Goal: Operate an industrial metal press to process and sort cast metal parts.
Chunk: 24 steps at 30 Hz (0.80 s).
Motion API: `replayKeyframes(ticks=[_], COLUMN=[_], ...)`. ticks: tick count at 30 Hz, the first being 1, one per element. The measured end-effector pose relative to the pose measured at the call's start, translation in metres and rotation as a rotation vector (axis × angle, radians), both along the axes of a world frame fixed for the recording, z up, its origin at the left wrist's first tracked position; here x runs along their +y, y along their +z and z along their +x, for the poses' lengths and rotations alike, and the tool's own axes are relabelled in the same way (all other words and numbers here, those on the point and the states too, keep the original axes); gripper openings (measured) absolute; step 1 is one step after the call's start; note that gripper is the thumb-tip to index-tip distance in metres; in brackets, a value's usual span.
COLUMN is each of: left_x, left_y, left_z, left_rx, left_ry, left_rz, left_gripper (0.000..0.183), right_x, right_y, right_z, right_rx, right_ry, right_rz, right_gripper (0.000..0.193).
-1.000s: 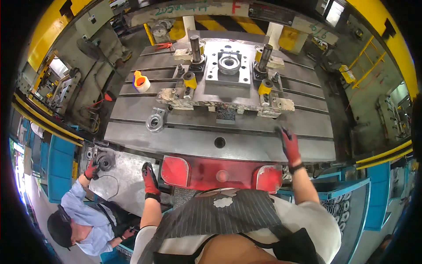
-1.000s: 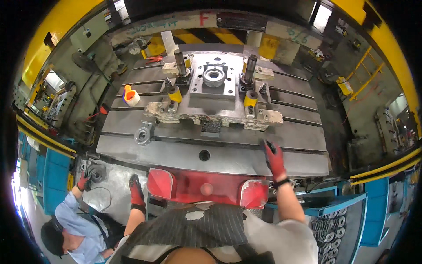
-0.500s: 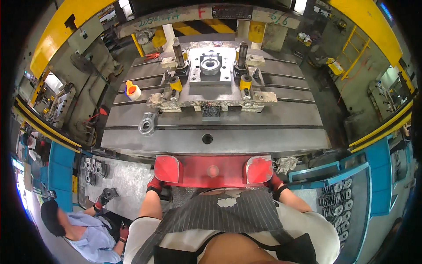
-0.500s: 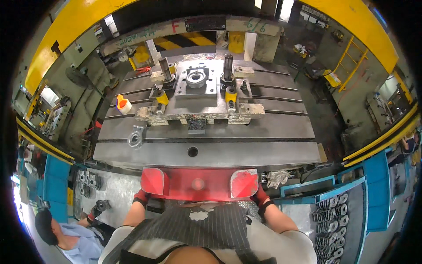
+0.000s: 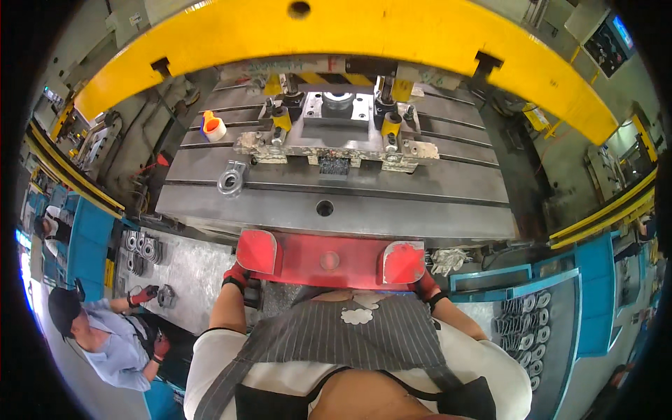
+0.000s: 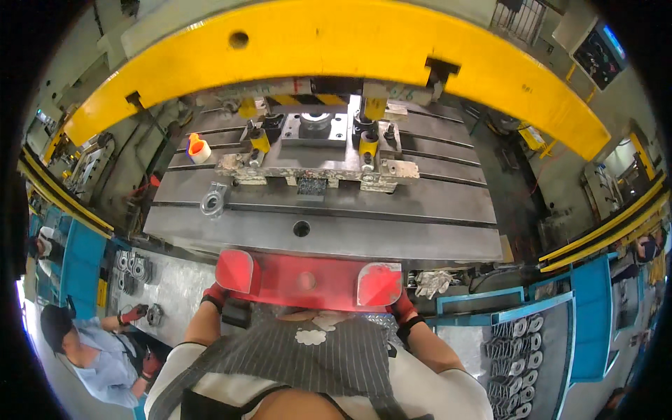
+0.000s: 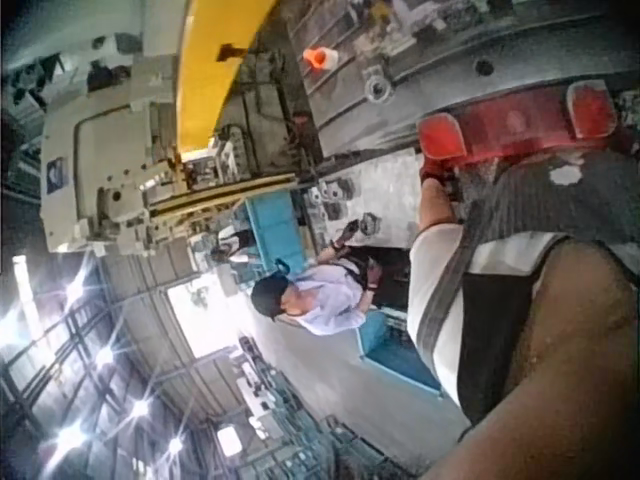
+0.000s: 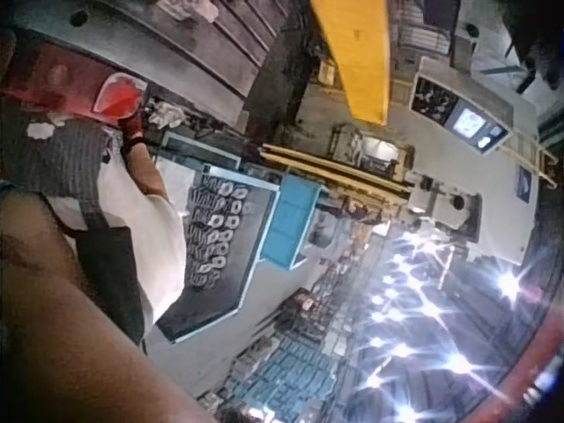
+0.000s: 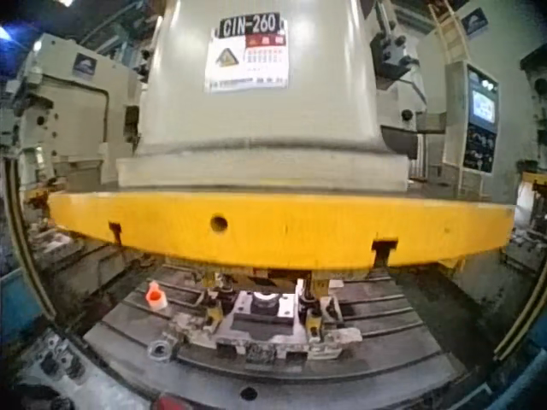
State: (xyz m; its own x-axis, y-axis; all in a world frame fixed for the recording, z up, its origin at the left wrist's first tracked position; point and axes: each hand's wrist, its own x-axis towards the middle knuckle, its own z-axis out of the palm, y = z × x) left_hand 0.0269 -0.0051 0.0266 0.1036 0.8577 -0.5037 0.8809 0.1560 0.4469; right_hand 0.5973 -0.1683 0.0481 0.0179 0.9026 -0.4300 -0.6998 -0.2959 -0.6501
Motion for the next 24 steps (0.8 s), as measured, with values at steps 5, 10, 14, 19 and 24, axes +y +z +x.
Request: replayKeyframes(ticks=[5, 10, 14, 19, 24], left_x=[0.009, -0.003, 0.009, 0.035, 0.176], left_y=[-0.048, -0.050, 0.056, 0.037, 0.132], left_z=[-0.033, -0.046, 0.042, -0.100, -0.015], left_rx=[0.097, 0.312, -0.369, -0.794, -0.341], left_ry=[-0.191, -0.140, 0.209, 0.581, -0.229], left_rz=[0.148, 0.042, -0.116, -0.391, 0.370], left_gripper=[0.051, 0.052, 0.051, 0.040, 0.038], right_x=[0.002, 0.002, -0.017, 0.007, 0.054], right_y=[-0.012, -0.053, -0.041, -0.001, 0.115], right_z=[0.007, 0.020, 0.031, 0.045, -0.003], right_rx=[-0.763, -0.872, -0.527, -1.260, -0.437], right_ry=[0.245, 0.240, 0.092, -0.031, -0.227], right_rz=[0.501, 0.485, 0.157, 0.219, 0.164], right_gripper=[0.051, 0.039, 0.038, 0.038, 0.022])
